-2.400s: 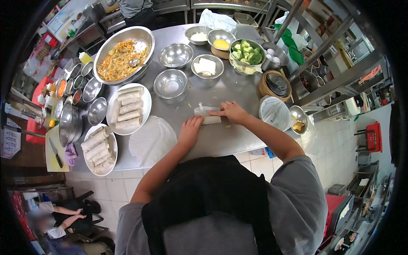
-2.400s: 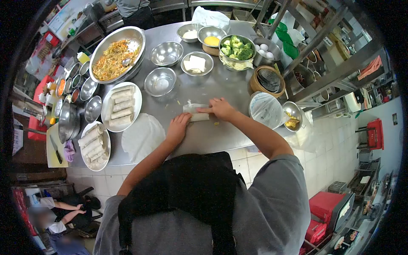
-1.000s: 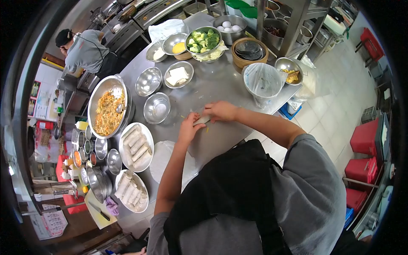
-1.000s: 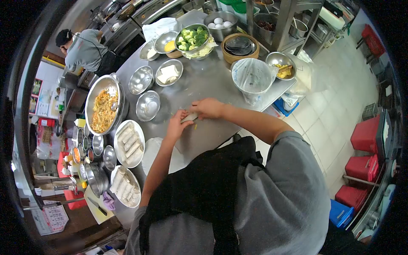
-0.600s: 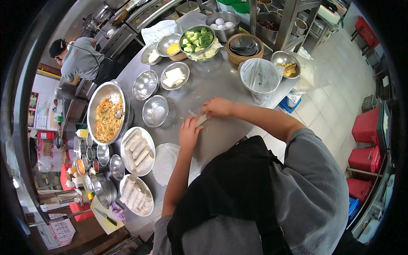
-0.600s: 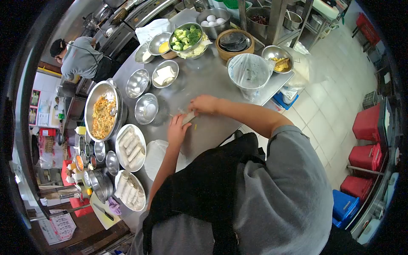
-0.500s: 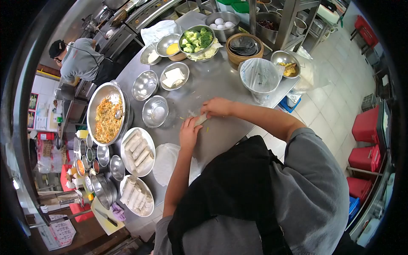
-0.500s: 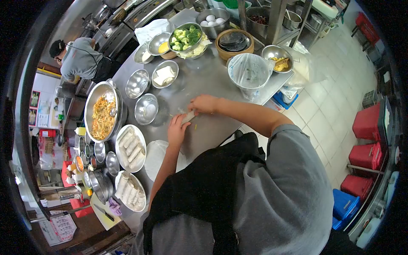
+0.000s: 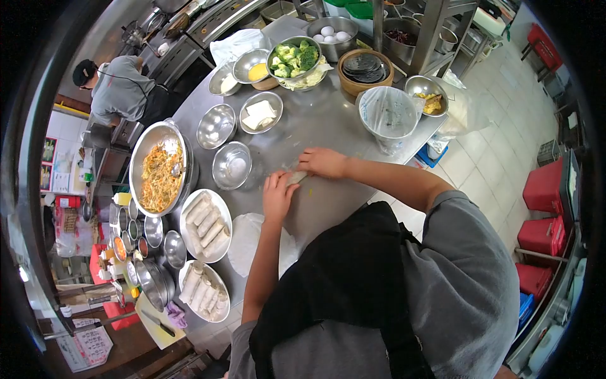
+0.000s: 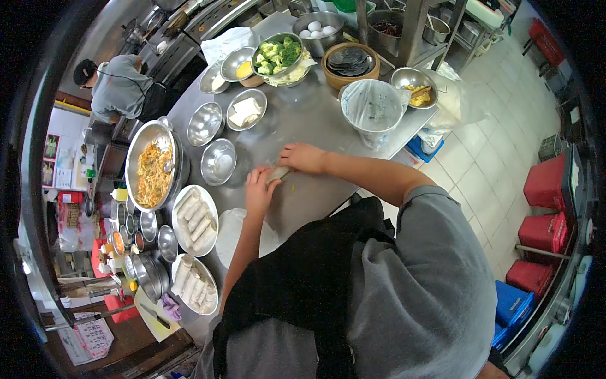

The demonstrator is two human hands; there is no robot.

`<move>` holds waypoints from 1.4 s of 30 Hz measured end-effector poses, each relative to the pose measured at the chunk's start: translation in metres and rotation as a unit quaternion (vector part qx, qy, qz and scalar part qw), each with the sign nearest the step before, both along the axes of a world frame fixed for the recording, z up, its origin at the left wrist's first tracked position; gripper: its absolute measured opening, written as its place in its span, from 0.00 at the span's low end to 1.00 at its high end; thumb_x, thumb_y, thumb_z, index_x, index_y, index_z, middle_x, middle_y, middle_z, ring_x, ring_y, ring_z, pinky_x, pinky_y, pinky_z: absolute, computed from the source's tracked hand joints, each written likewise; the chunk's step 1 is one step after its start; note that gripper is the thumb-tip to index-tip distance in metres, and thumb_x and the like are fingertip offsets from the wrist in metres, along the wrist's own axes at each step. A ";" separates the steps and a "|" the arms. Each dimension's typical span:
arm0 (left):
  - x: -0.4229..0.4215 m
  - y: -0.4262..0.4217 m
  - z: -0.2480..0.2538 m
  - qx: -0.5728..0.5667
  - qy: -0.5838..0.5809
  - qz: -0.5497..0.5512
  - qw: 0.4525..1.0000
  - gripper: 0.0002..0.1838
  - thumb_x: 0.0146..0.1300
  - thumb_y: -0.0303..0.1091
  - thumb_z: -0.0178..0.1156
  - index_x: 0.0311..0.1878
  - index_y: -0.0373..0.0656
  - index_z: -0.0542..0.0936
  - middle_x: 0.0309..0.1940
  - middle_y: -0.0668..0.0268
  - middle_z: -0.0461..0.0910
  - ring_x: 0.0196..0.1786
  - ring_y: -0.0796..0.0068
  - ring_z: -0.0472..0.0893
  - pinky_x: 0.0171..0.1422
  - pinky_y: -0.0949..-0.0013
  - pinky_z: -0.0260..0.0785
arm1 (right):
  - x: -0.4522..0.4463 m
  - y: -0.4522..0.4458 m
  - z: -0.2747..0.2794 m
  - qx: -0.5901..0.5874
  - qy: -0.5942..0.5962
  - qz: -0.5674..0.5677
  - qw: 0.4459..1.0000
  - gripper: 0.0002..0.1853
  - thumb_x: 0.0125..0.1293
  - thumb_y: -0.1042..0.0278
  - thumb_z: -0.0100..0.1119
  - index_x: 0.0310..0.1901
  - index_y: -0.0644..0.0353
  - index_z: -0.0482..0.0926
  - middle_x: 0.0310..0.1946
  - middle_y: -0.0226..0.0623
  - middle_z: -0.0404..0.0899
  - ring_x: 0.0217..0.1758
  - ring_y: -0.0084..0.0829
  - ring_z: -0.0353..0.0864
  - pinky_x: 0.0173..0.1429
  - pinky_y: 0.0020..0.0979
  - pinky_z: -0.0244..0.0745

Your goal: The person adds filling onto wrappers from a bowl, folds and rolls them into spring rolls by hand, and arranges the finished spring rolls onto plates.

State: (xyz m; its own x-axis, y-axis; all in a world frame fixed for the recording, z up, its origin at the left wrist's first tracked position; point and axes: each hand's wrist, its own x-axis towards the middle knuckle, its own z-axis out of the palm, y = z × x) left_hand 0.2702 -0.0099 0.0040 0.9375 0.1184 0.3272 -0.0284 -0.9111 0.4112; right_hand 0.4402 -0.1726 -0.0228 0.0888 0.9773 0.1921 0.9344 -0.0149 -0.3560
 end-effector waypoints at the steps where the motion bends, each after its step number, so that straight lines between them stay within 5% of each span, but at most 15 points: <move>1: -0.001 0.000 -0.004 -0.011 -0.003 0.000 1.000 0.17 0.58 0.35 0.71 0.51 0.44 0.83 0.50 0.57 0.80 0.51 0.50 0.80 0.56 0.56 0.73 | 0.000 0.001 0.000 0.003 0.003 0.004 1.000 0.19 0.60 0.65 0.65 0.54 0.53 0.80 0.49 0.33 0.77 0.59 0.38 0.74 0.63 0.39 0.71; 15: 0.006 0.011 -0.018 -0.100 0.019 0.004 0.995 0.14 0.62 0.32 0.66 0.51 0.42 0.83 0.49 0.58 0.82 0.52 0.52 0.80 0.57 0.55 0.71 | -0.006 -0.003 0.010 0.002 -0.027 -0.018 0.999 0.23 0.61 0.65 0.65 0.59 0.48 0.76 0.56 0.30 0.74 0.63 0.34 0.72 0.65 0.40 0.67; 18: 0.002 0.004 -0.010 0.054 0.008 0.019 0.998 0.17 0.61 0.35 0.68 0.53 0.44 0.82 0.51 0.61 0.79 0.55 0.53 0.77 0.59 0.54 0.69 | -0.003 0.000 0.001 0.011 -0.023 -0.016 1.000 0.23 0.62 0.66 0.64 0.60 0.48 0.76 0.56 0.31 0.75 0.63 0.34 0.73 0.65 0.40 0.68; 42: 0.014 0.014 -0.022 -0.056 0.001 0.016 0.998 0.28 0.56 0.39 0.72 0.60 0.44 0.77 0.56 0.59 0.76 0.58 0.53 0.76 0.62 0.54 0.68 | 0.010 0.010 -0.007 0.050 -0.019 -0.021 0.998 0.16 0.63 0.64 0.61 0.53 0.52 0.79 0.50 0.34 0.75 0.59 0.37 0.73 0.62 0.40 0.69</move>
